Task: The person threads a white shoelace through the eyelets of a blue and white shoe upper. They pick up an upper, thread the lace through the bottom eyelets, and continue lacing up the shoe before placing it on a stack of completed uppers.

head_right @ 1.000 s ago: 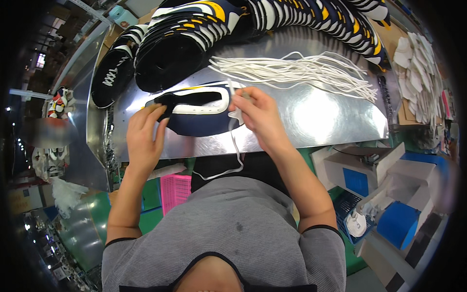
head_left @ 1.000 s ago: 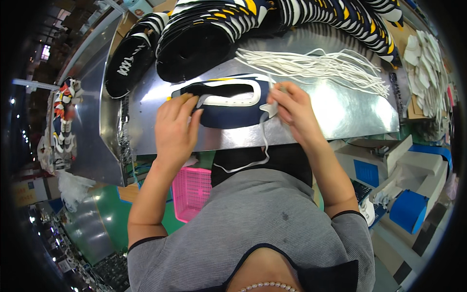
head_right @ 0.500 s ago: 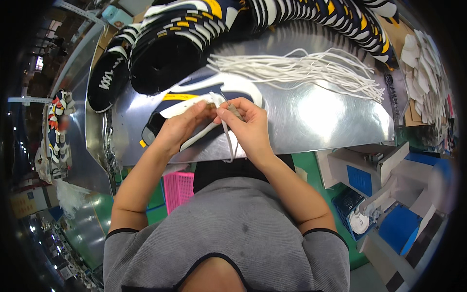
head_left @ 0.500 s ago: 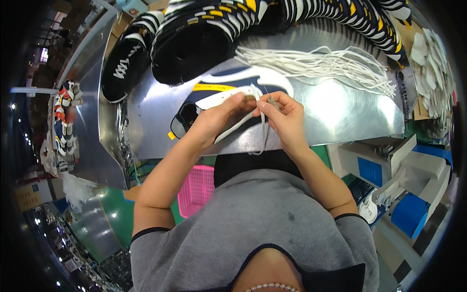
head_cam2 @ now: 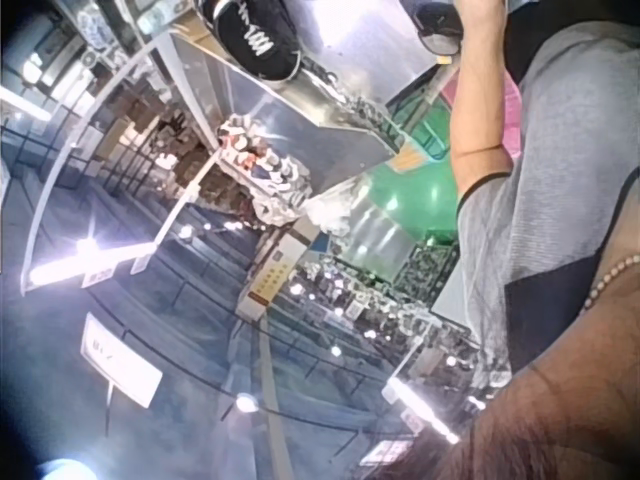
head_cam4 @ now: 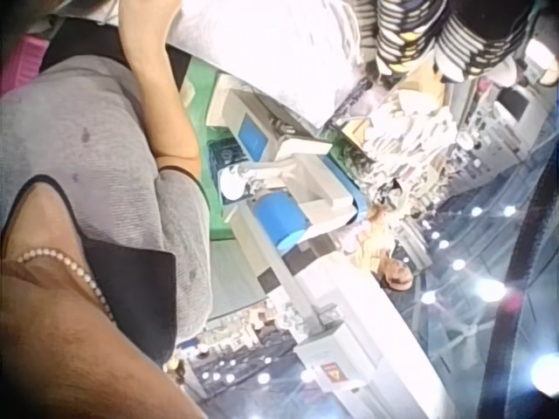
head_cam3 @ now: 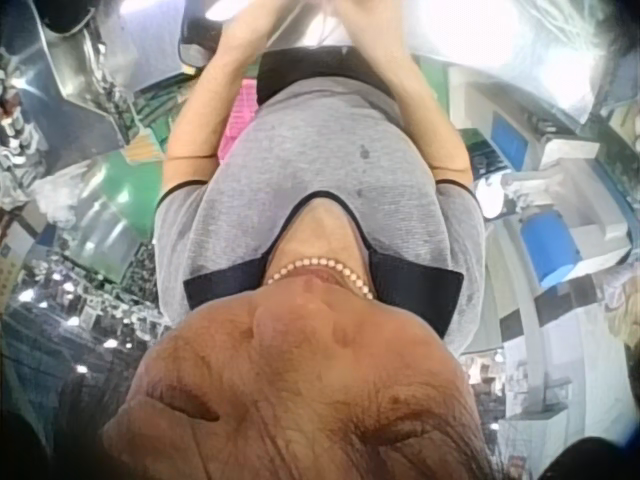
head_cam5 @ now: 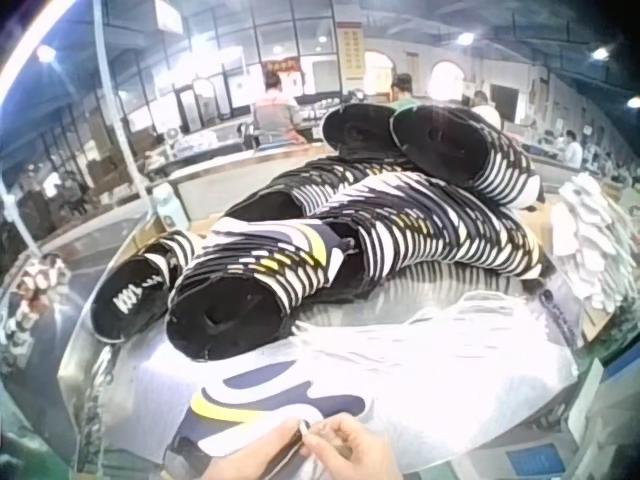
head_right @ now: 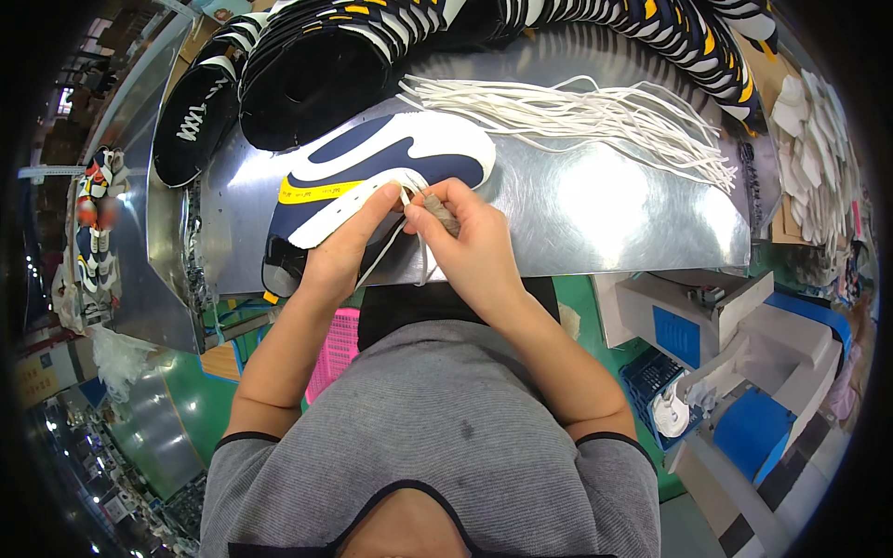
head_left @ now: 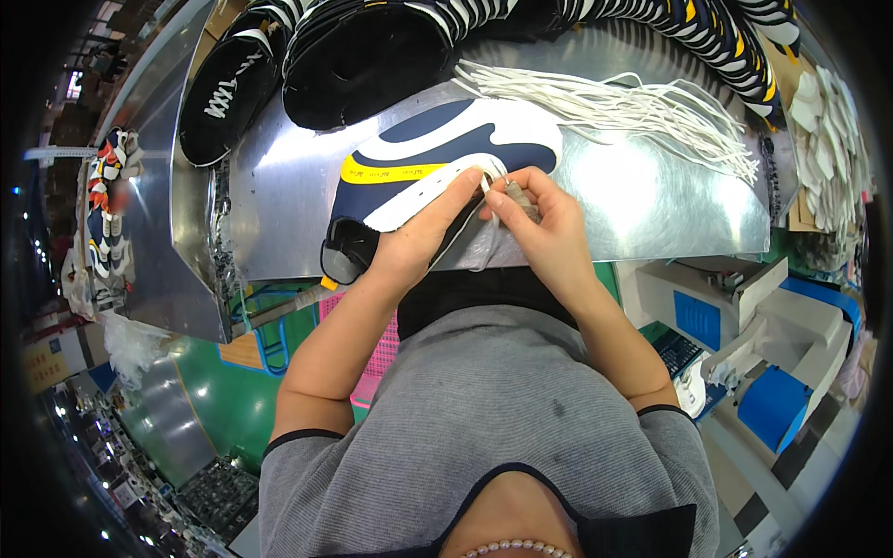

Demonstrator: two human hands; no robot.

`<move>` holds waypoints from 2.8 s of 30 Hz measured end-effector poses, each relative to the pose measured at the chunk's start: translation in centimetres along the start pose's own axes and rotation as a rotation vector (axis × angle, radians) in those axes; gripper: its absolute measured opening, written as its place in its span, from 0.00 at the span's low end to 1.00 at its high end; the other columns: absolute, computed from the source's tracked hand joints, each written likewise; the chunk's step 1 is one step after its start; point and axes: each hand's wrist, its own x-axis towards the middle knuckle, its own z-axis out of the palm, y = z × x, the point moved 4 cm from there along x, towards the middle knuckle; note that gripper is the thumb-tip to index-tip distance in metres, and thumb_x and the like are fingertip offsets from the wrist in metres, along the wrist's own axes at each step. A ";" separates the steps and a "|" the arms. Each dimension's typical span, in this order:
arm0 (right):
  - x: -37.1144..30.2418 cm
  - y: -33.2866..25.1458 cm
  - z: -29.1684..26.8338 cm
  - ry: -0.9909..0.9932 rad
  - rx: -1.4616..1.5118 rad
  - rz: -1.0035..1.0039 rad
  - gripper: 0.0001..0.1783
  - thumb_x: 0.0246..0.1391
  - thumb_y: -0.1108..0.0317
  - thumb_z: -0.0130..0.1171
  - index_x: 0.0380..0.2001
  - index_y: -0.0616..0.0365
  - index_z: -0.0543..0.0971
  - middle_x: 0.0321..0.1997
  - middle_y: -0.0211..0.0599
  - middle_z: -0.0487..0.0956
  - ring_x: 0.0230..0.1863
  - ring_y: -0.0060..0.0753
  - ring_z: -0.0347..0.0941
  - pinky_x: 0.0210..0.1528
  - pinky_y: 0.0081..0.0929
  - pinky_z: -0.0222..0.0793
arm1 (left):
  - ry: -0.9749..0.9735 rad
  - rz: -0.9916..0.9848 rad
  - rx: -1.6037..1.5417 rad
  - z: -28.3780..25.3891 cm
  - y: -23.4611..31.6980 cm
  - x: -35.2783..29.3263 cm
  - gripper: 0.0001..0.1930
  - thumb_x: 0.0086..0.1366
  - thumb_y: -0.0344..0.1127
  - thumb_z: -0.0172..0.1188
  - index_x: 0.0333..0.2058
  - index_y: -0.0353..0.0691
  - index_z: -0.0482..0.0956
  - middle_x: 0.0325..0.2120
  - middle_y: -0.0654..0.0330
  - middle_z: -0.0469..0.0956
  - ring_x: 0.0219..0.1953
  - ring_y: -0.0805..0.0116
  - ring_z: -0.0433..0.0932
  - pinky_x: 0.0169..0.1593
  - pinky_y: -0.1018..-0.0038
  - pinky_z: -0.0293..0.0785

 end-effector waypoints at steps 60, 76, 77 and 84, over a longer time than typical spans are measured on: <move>-7.5 4.8 -2.9 -0.626 -0.506 -0.064 0.08 0.57 0.66 0.66 0.34 0.60 0.82 0.26 0.34 0.74 0.27 0.27 0.70 0.32 0.23 0.66 | 0.232 0.531 1.122 -2.2 13.0 0.4 0.10 0.62 0.35 0.67 0.41 0.40 0.82 0.25 0.53 0.81 0.23 0.62 0.79 0.29 0.73 0.72; 5.9 -3.2 -1.9 -0.177 -0.490 -0.337 0.09 0.56 0.69 0.63 0.39 0.60 0.80 0.35 0.38 0.85 0.34 0.41 0.81 0.36 0.30 0.73 | -0.277 0.400 1.428 0.8 5.0 0.0 0.15 0.68 0.37 0.58 0.49 0.33 0.78 0.39 0.49 0.82 0.40 0.48 0.80 0.45 0.62 0.75; 6.5 -2.8 -1.9 -0.172 -0.487 -0.330 0.09 0.56 0.69 0.63 0.39 0.60 0.80 0.35 0.38 0.85 0.34 0.41 0.81 0.36 0.30 0.73 | -0.299 0.372 1.447 1.5 4.8 0.2 0.16 0.68 0.37 0.58 0.49 0.34 0.79 0.39 0.49 0.81 0.40 0.48 0.80 0.44 0.62 0.75; 7.0 -0.8 -3.6 0.078 -0.481 -0.495 0.19 0.55 0.61 0.65 0.44 0.63 0.74 0.29 0.47 0.82 0.32 0.47 0.80 0.38 0.35 0.74 | -0.217 0.191 1.383 2.0 1.4 3.4 0.09 0.63 0.42 0.64 0.34 0.43 0.85 0.23 0.58 0.82 0.26 0.61 0.80 0.32 0.68 0.73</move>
